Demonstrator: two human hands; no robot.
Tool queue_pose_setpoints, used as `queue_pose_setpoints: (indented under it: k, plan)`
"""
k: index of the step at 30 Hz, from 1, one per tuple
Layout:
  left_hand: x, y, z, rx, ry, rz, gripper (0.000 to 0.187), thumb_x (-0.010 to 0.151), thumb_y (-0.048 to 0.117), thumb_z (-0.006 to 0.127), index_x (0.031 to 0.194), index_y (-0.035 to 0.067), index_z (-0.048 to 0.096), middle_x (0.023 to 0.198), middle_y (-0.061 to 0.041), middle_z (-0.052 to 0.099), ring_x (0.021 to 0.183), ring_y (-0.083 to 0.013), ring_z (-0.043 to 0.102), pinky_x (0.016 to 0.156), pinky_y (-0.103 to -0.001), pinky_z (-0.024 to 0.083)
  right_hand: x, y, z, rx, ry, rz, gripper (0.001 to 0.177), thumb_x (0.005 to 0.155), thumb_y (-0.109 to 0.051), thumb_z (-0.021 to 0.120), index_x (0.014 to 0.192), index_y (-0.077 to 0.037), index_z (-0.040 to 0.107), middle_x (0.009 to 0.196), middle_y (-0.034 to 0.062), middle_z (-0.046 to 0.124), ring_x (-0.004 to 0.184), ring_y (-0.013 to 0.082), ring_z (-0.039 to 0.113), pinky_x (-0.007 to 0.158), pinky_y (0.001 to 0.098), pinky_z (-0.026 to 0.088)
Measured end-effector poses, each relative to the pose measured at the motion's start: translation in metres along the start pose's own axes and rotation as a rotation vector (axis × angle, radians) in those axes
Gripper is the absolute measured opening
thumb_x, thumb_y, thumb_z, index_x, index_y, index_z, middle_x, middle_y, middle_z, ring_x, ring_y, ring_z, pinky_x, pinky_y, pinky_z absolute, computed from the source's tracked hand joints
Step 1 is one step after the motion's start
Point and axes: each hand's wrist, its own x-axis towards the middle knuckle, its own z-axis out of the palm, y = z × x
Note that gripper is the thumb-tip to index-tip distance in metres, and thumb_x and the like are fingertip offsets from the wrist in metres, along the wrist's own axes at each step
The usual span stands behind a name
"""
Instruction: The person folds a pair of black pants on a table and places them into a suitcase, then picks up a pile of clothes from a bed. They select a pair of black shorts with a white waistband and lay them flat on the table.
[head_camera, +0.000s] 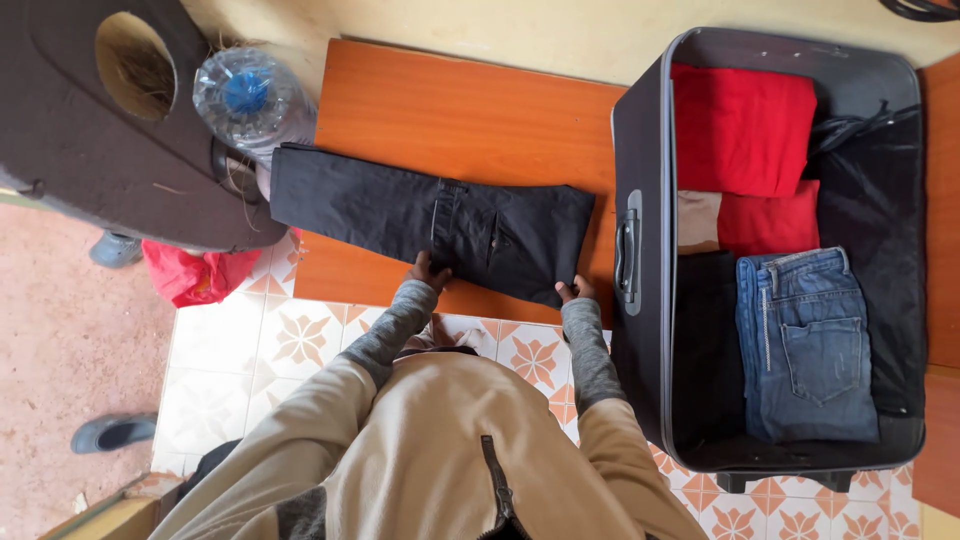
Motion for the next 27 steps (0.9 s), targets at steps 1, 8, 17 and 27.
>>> queue_pose_setpoints:
  k: [1, 8, 17, 27]
  plan:
    - [0.001, -0.014, 0.007, -0.001, 0.006, -0.012, 0.057, 0.087, 0.038, 0.079, 0.129, 0.008, 0.054, 0.093, -0.017, 0.075, 0.085, -0.0349, 0.073, 0.073, -0.046, 0.058, -0.004, -0.008, -0.001, -0.005, -0.013, 0.001, 0.026, 0.091, -0.021, 0.074, 0.11, -0.003, 0.068, 0.086, 0.0076, 0.072, 0.076, 0.0176, 0.061, 0.074, 0.0367, 0.051]
    - [0.013, 0.005, -0.008, -0.422, -0.203, -0.188, 0.055, 0.087, 0.03, 0.067, 0.134, 0.007, 0.051, 0.089, -0.007, 0.071, 0.055, -0.0197, 0.067, 0.044, -0.036, 0.054, -0.012, -0.043, -0.011, -0.383, 0.339, -0.007, 0.038, 0.095, -0.026, 0.072, 0.125, -0.005, 0.063, 0.117, 0.0202, 0.069, 0.108, 0.0368, 0.066, 0.091, 0.044, 0.052]
    - [0.054, 0.055, -0.017, -0.222, -0.144, -0.217, 0.069, 0.084, 0.055, 0.079, 0.124, -0.001, 0.069, 0.102, -0.015, 0.075, 0.09, -0.0248, 0.071, 0.08, -0.038, 0.057, -0.068, -0.098, -0.004, -0.71, 0.33, -0.082, 0.064, 0.092, -0.005, 0.062, 0.154, -0.014, 0.044, 0.158, 0.0135, 0.04, 0.139, 0.0396, 0.042, 0.112, 0.0509, 0.041]
    - [0.093, 0.01, -0.002, -0.357, -0.235, -0.26, 0.073, 0.079, 0.037, 0.084, 0.137, 0.005, 0.052, 0.123, -0.013, 0.063, 0.107, -0.027, 0.064, 0.091, -0.038, 0.054, -0.141, -0.059, 0.02, -0.75, 0.485, -0.523, 0.068, 0.095, -0.011, 0.06, 0.157, -0.001, 0.035, 0.164, 0.0183, 0.036, 0.151, 0.0383, 0.033, 0.121, 0.05, 0.034]
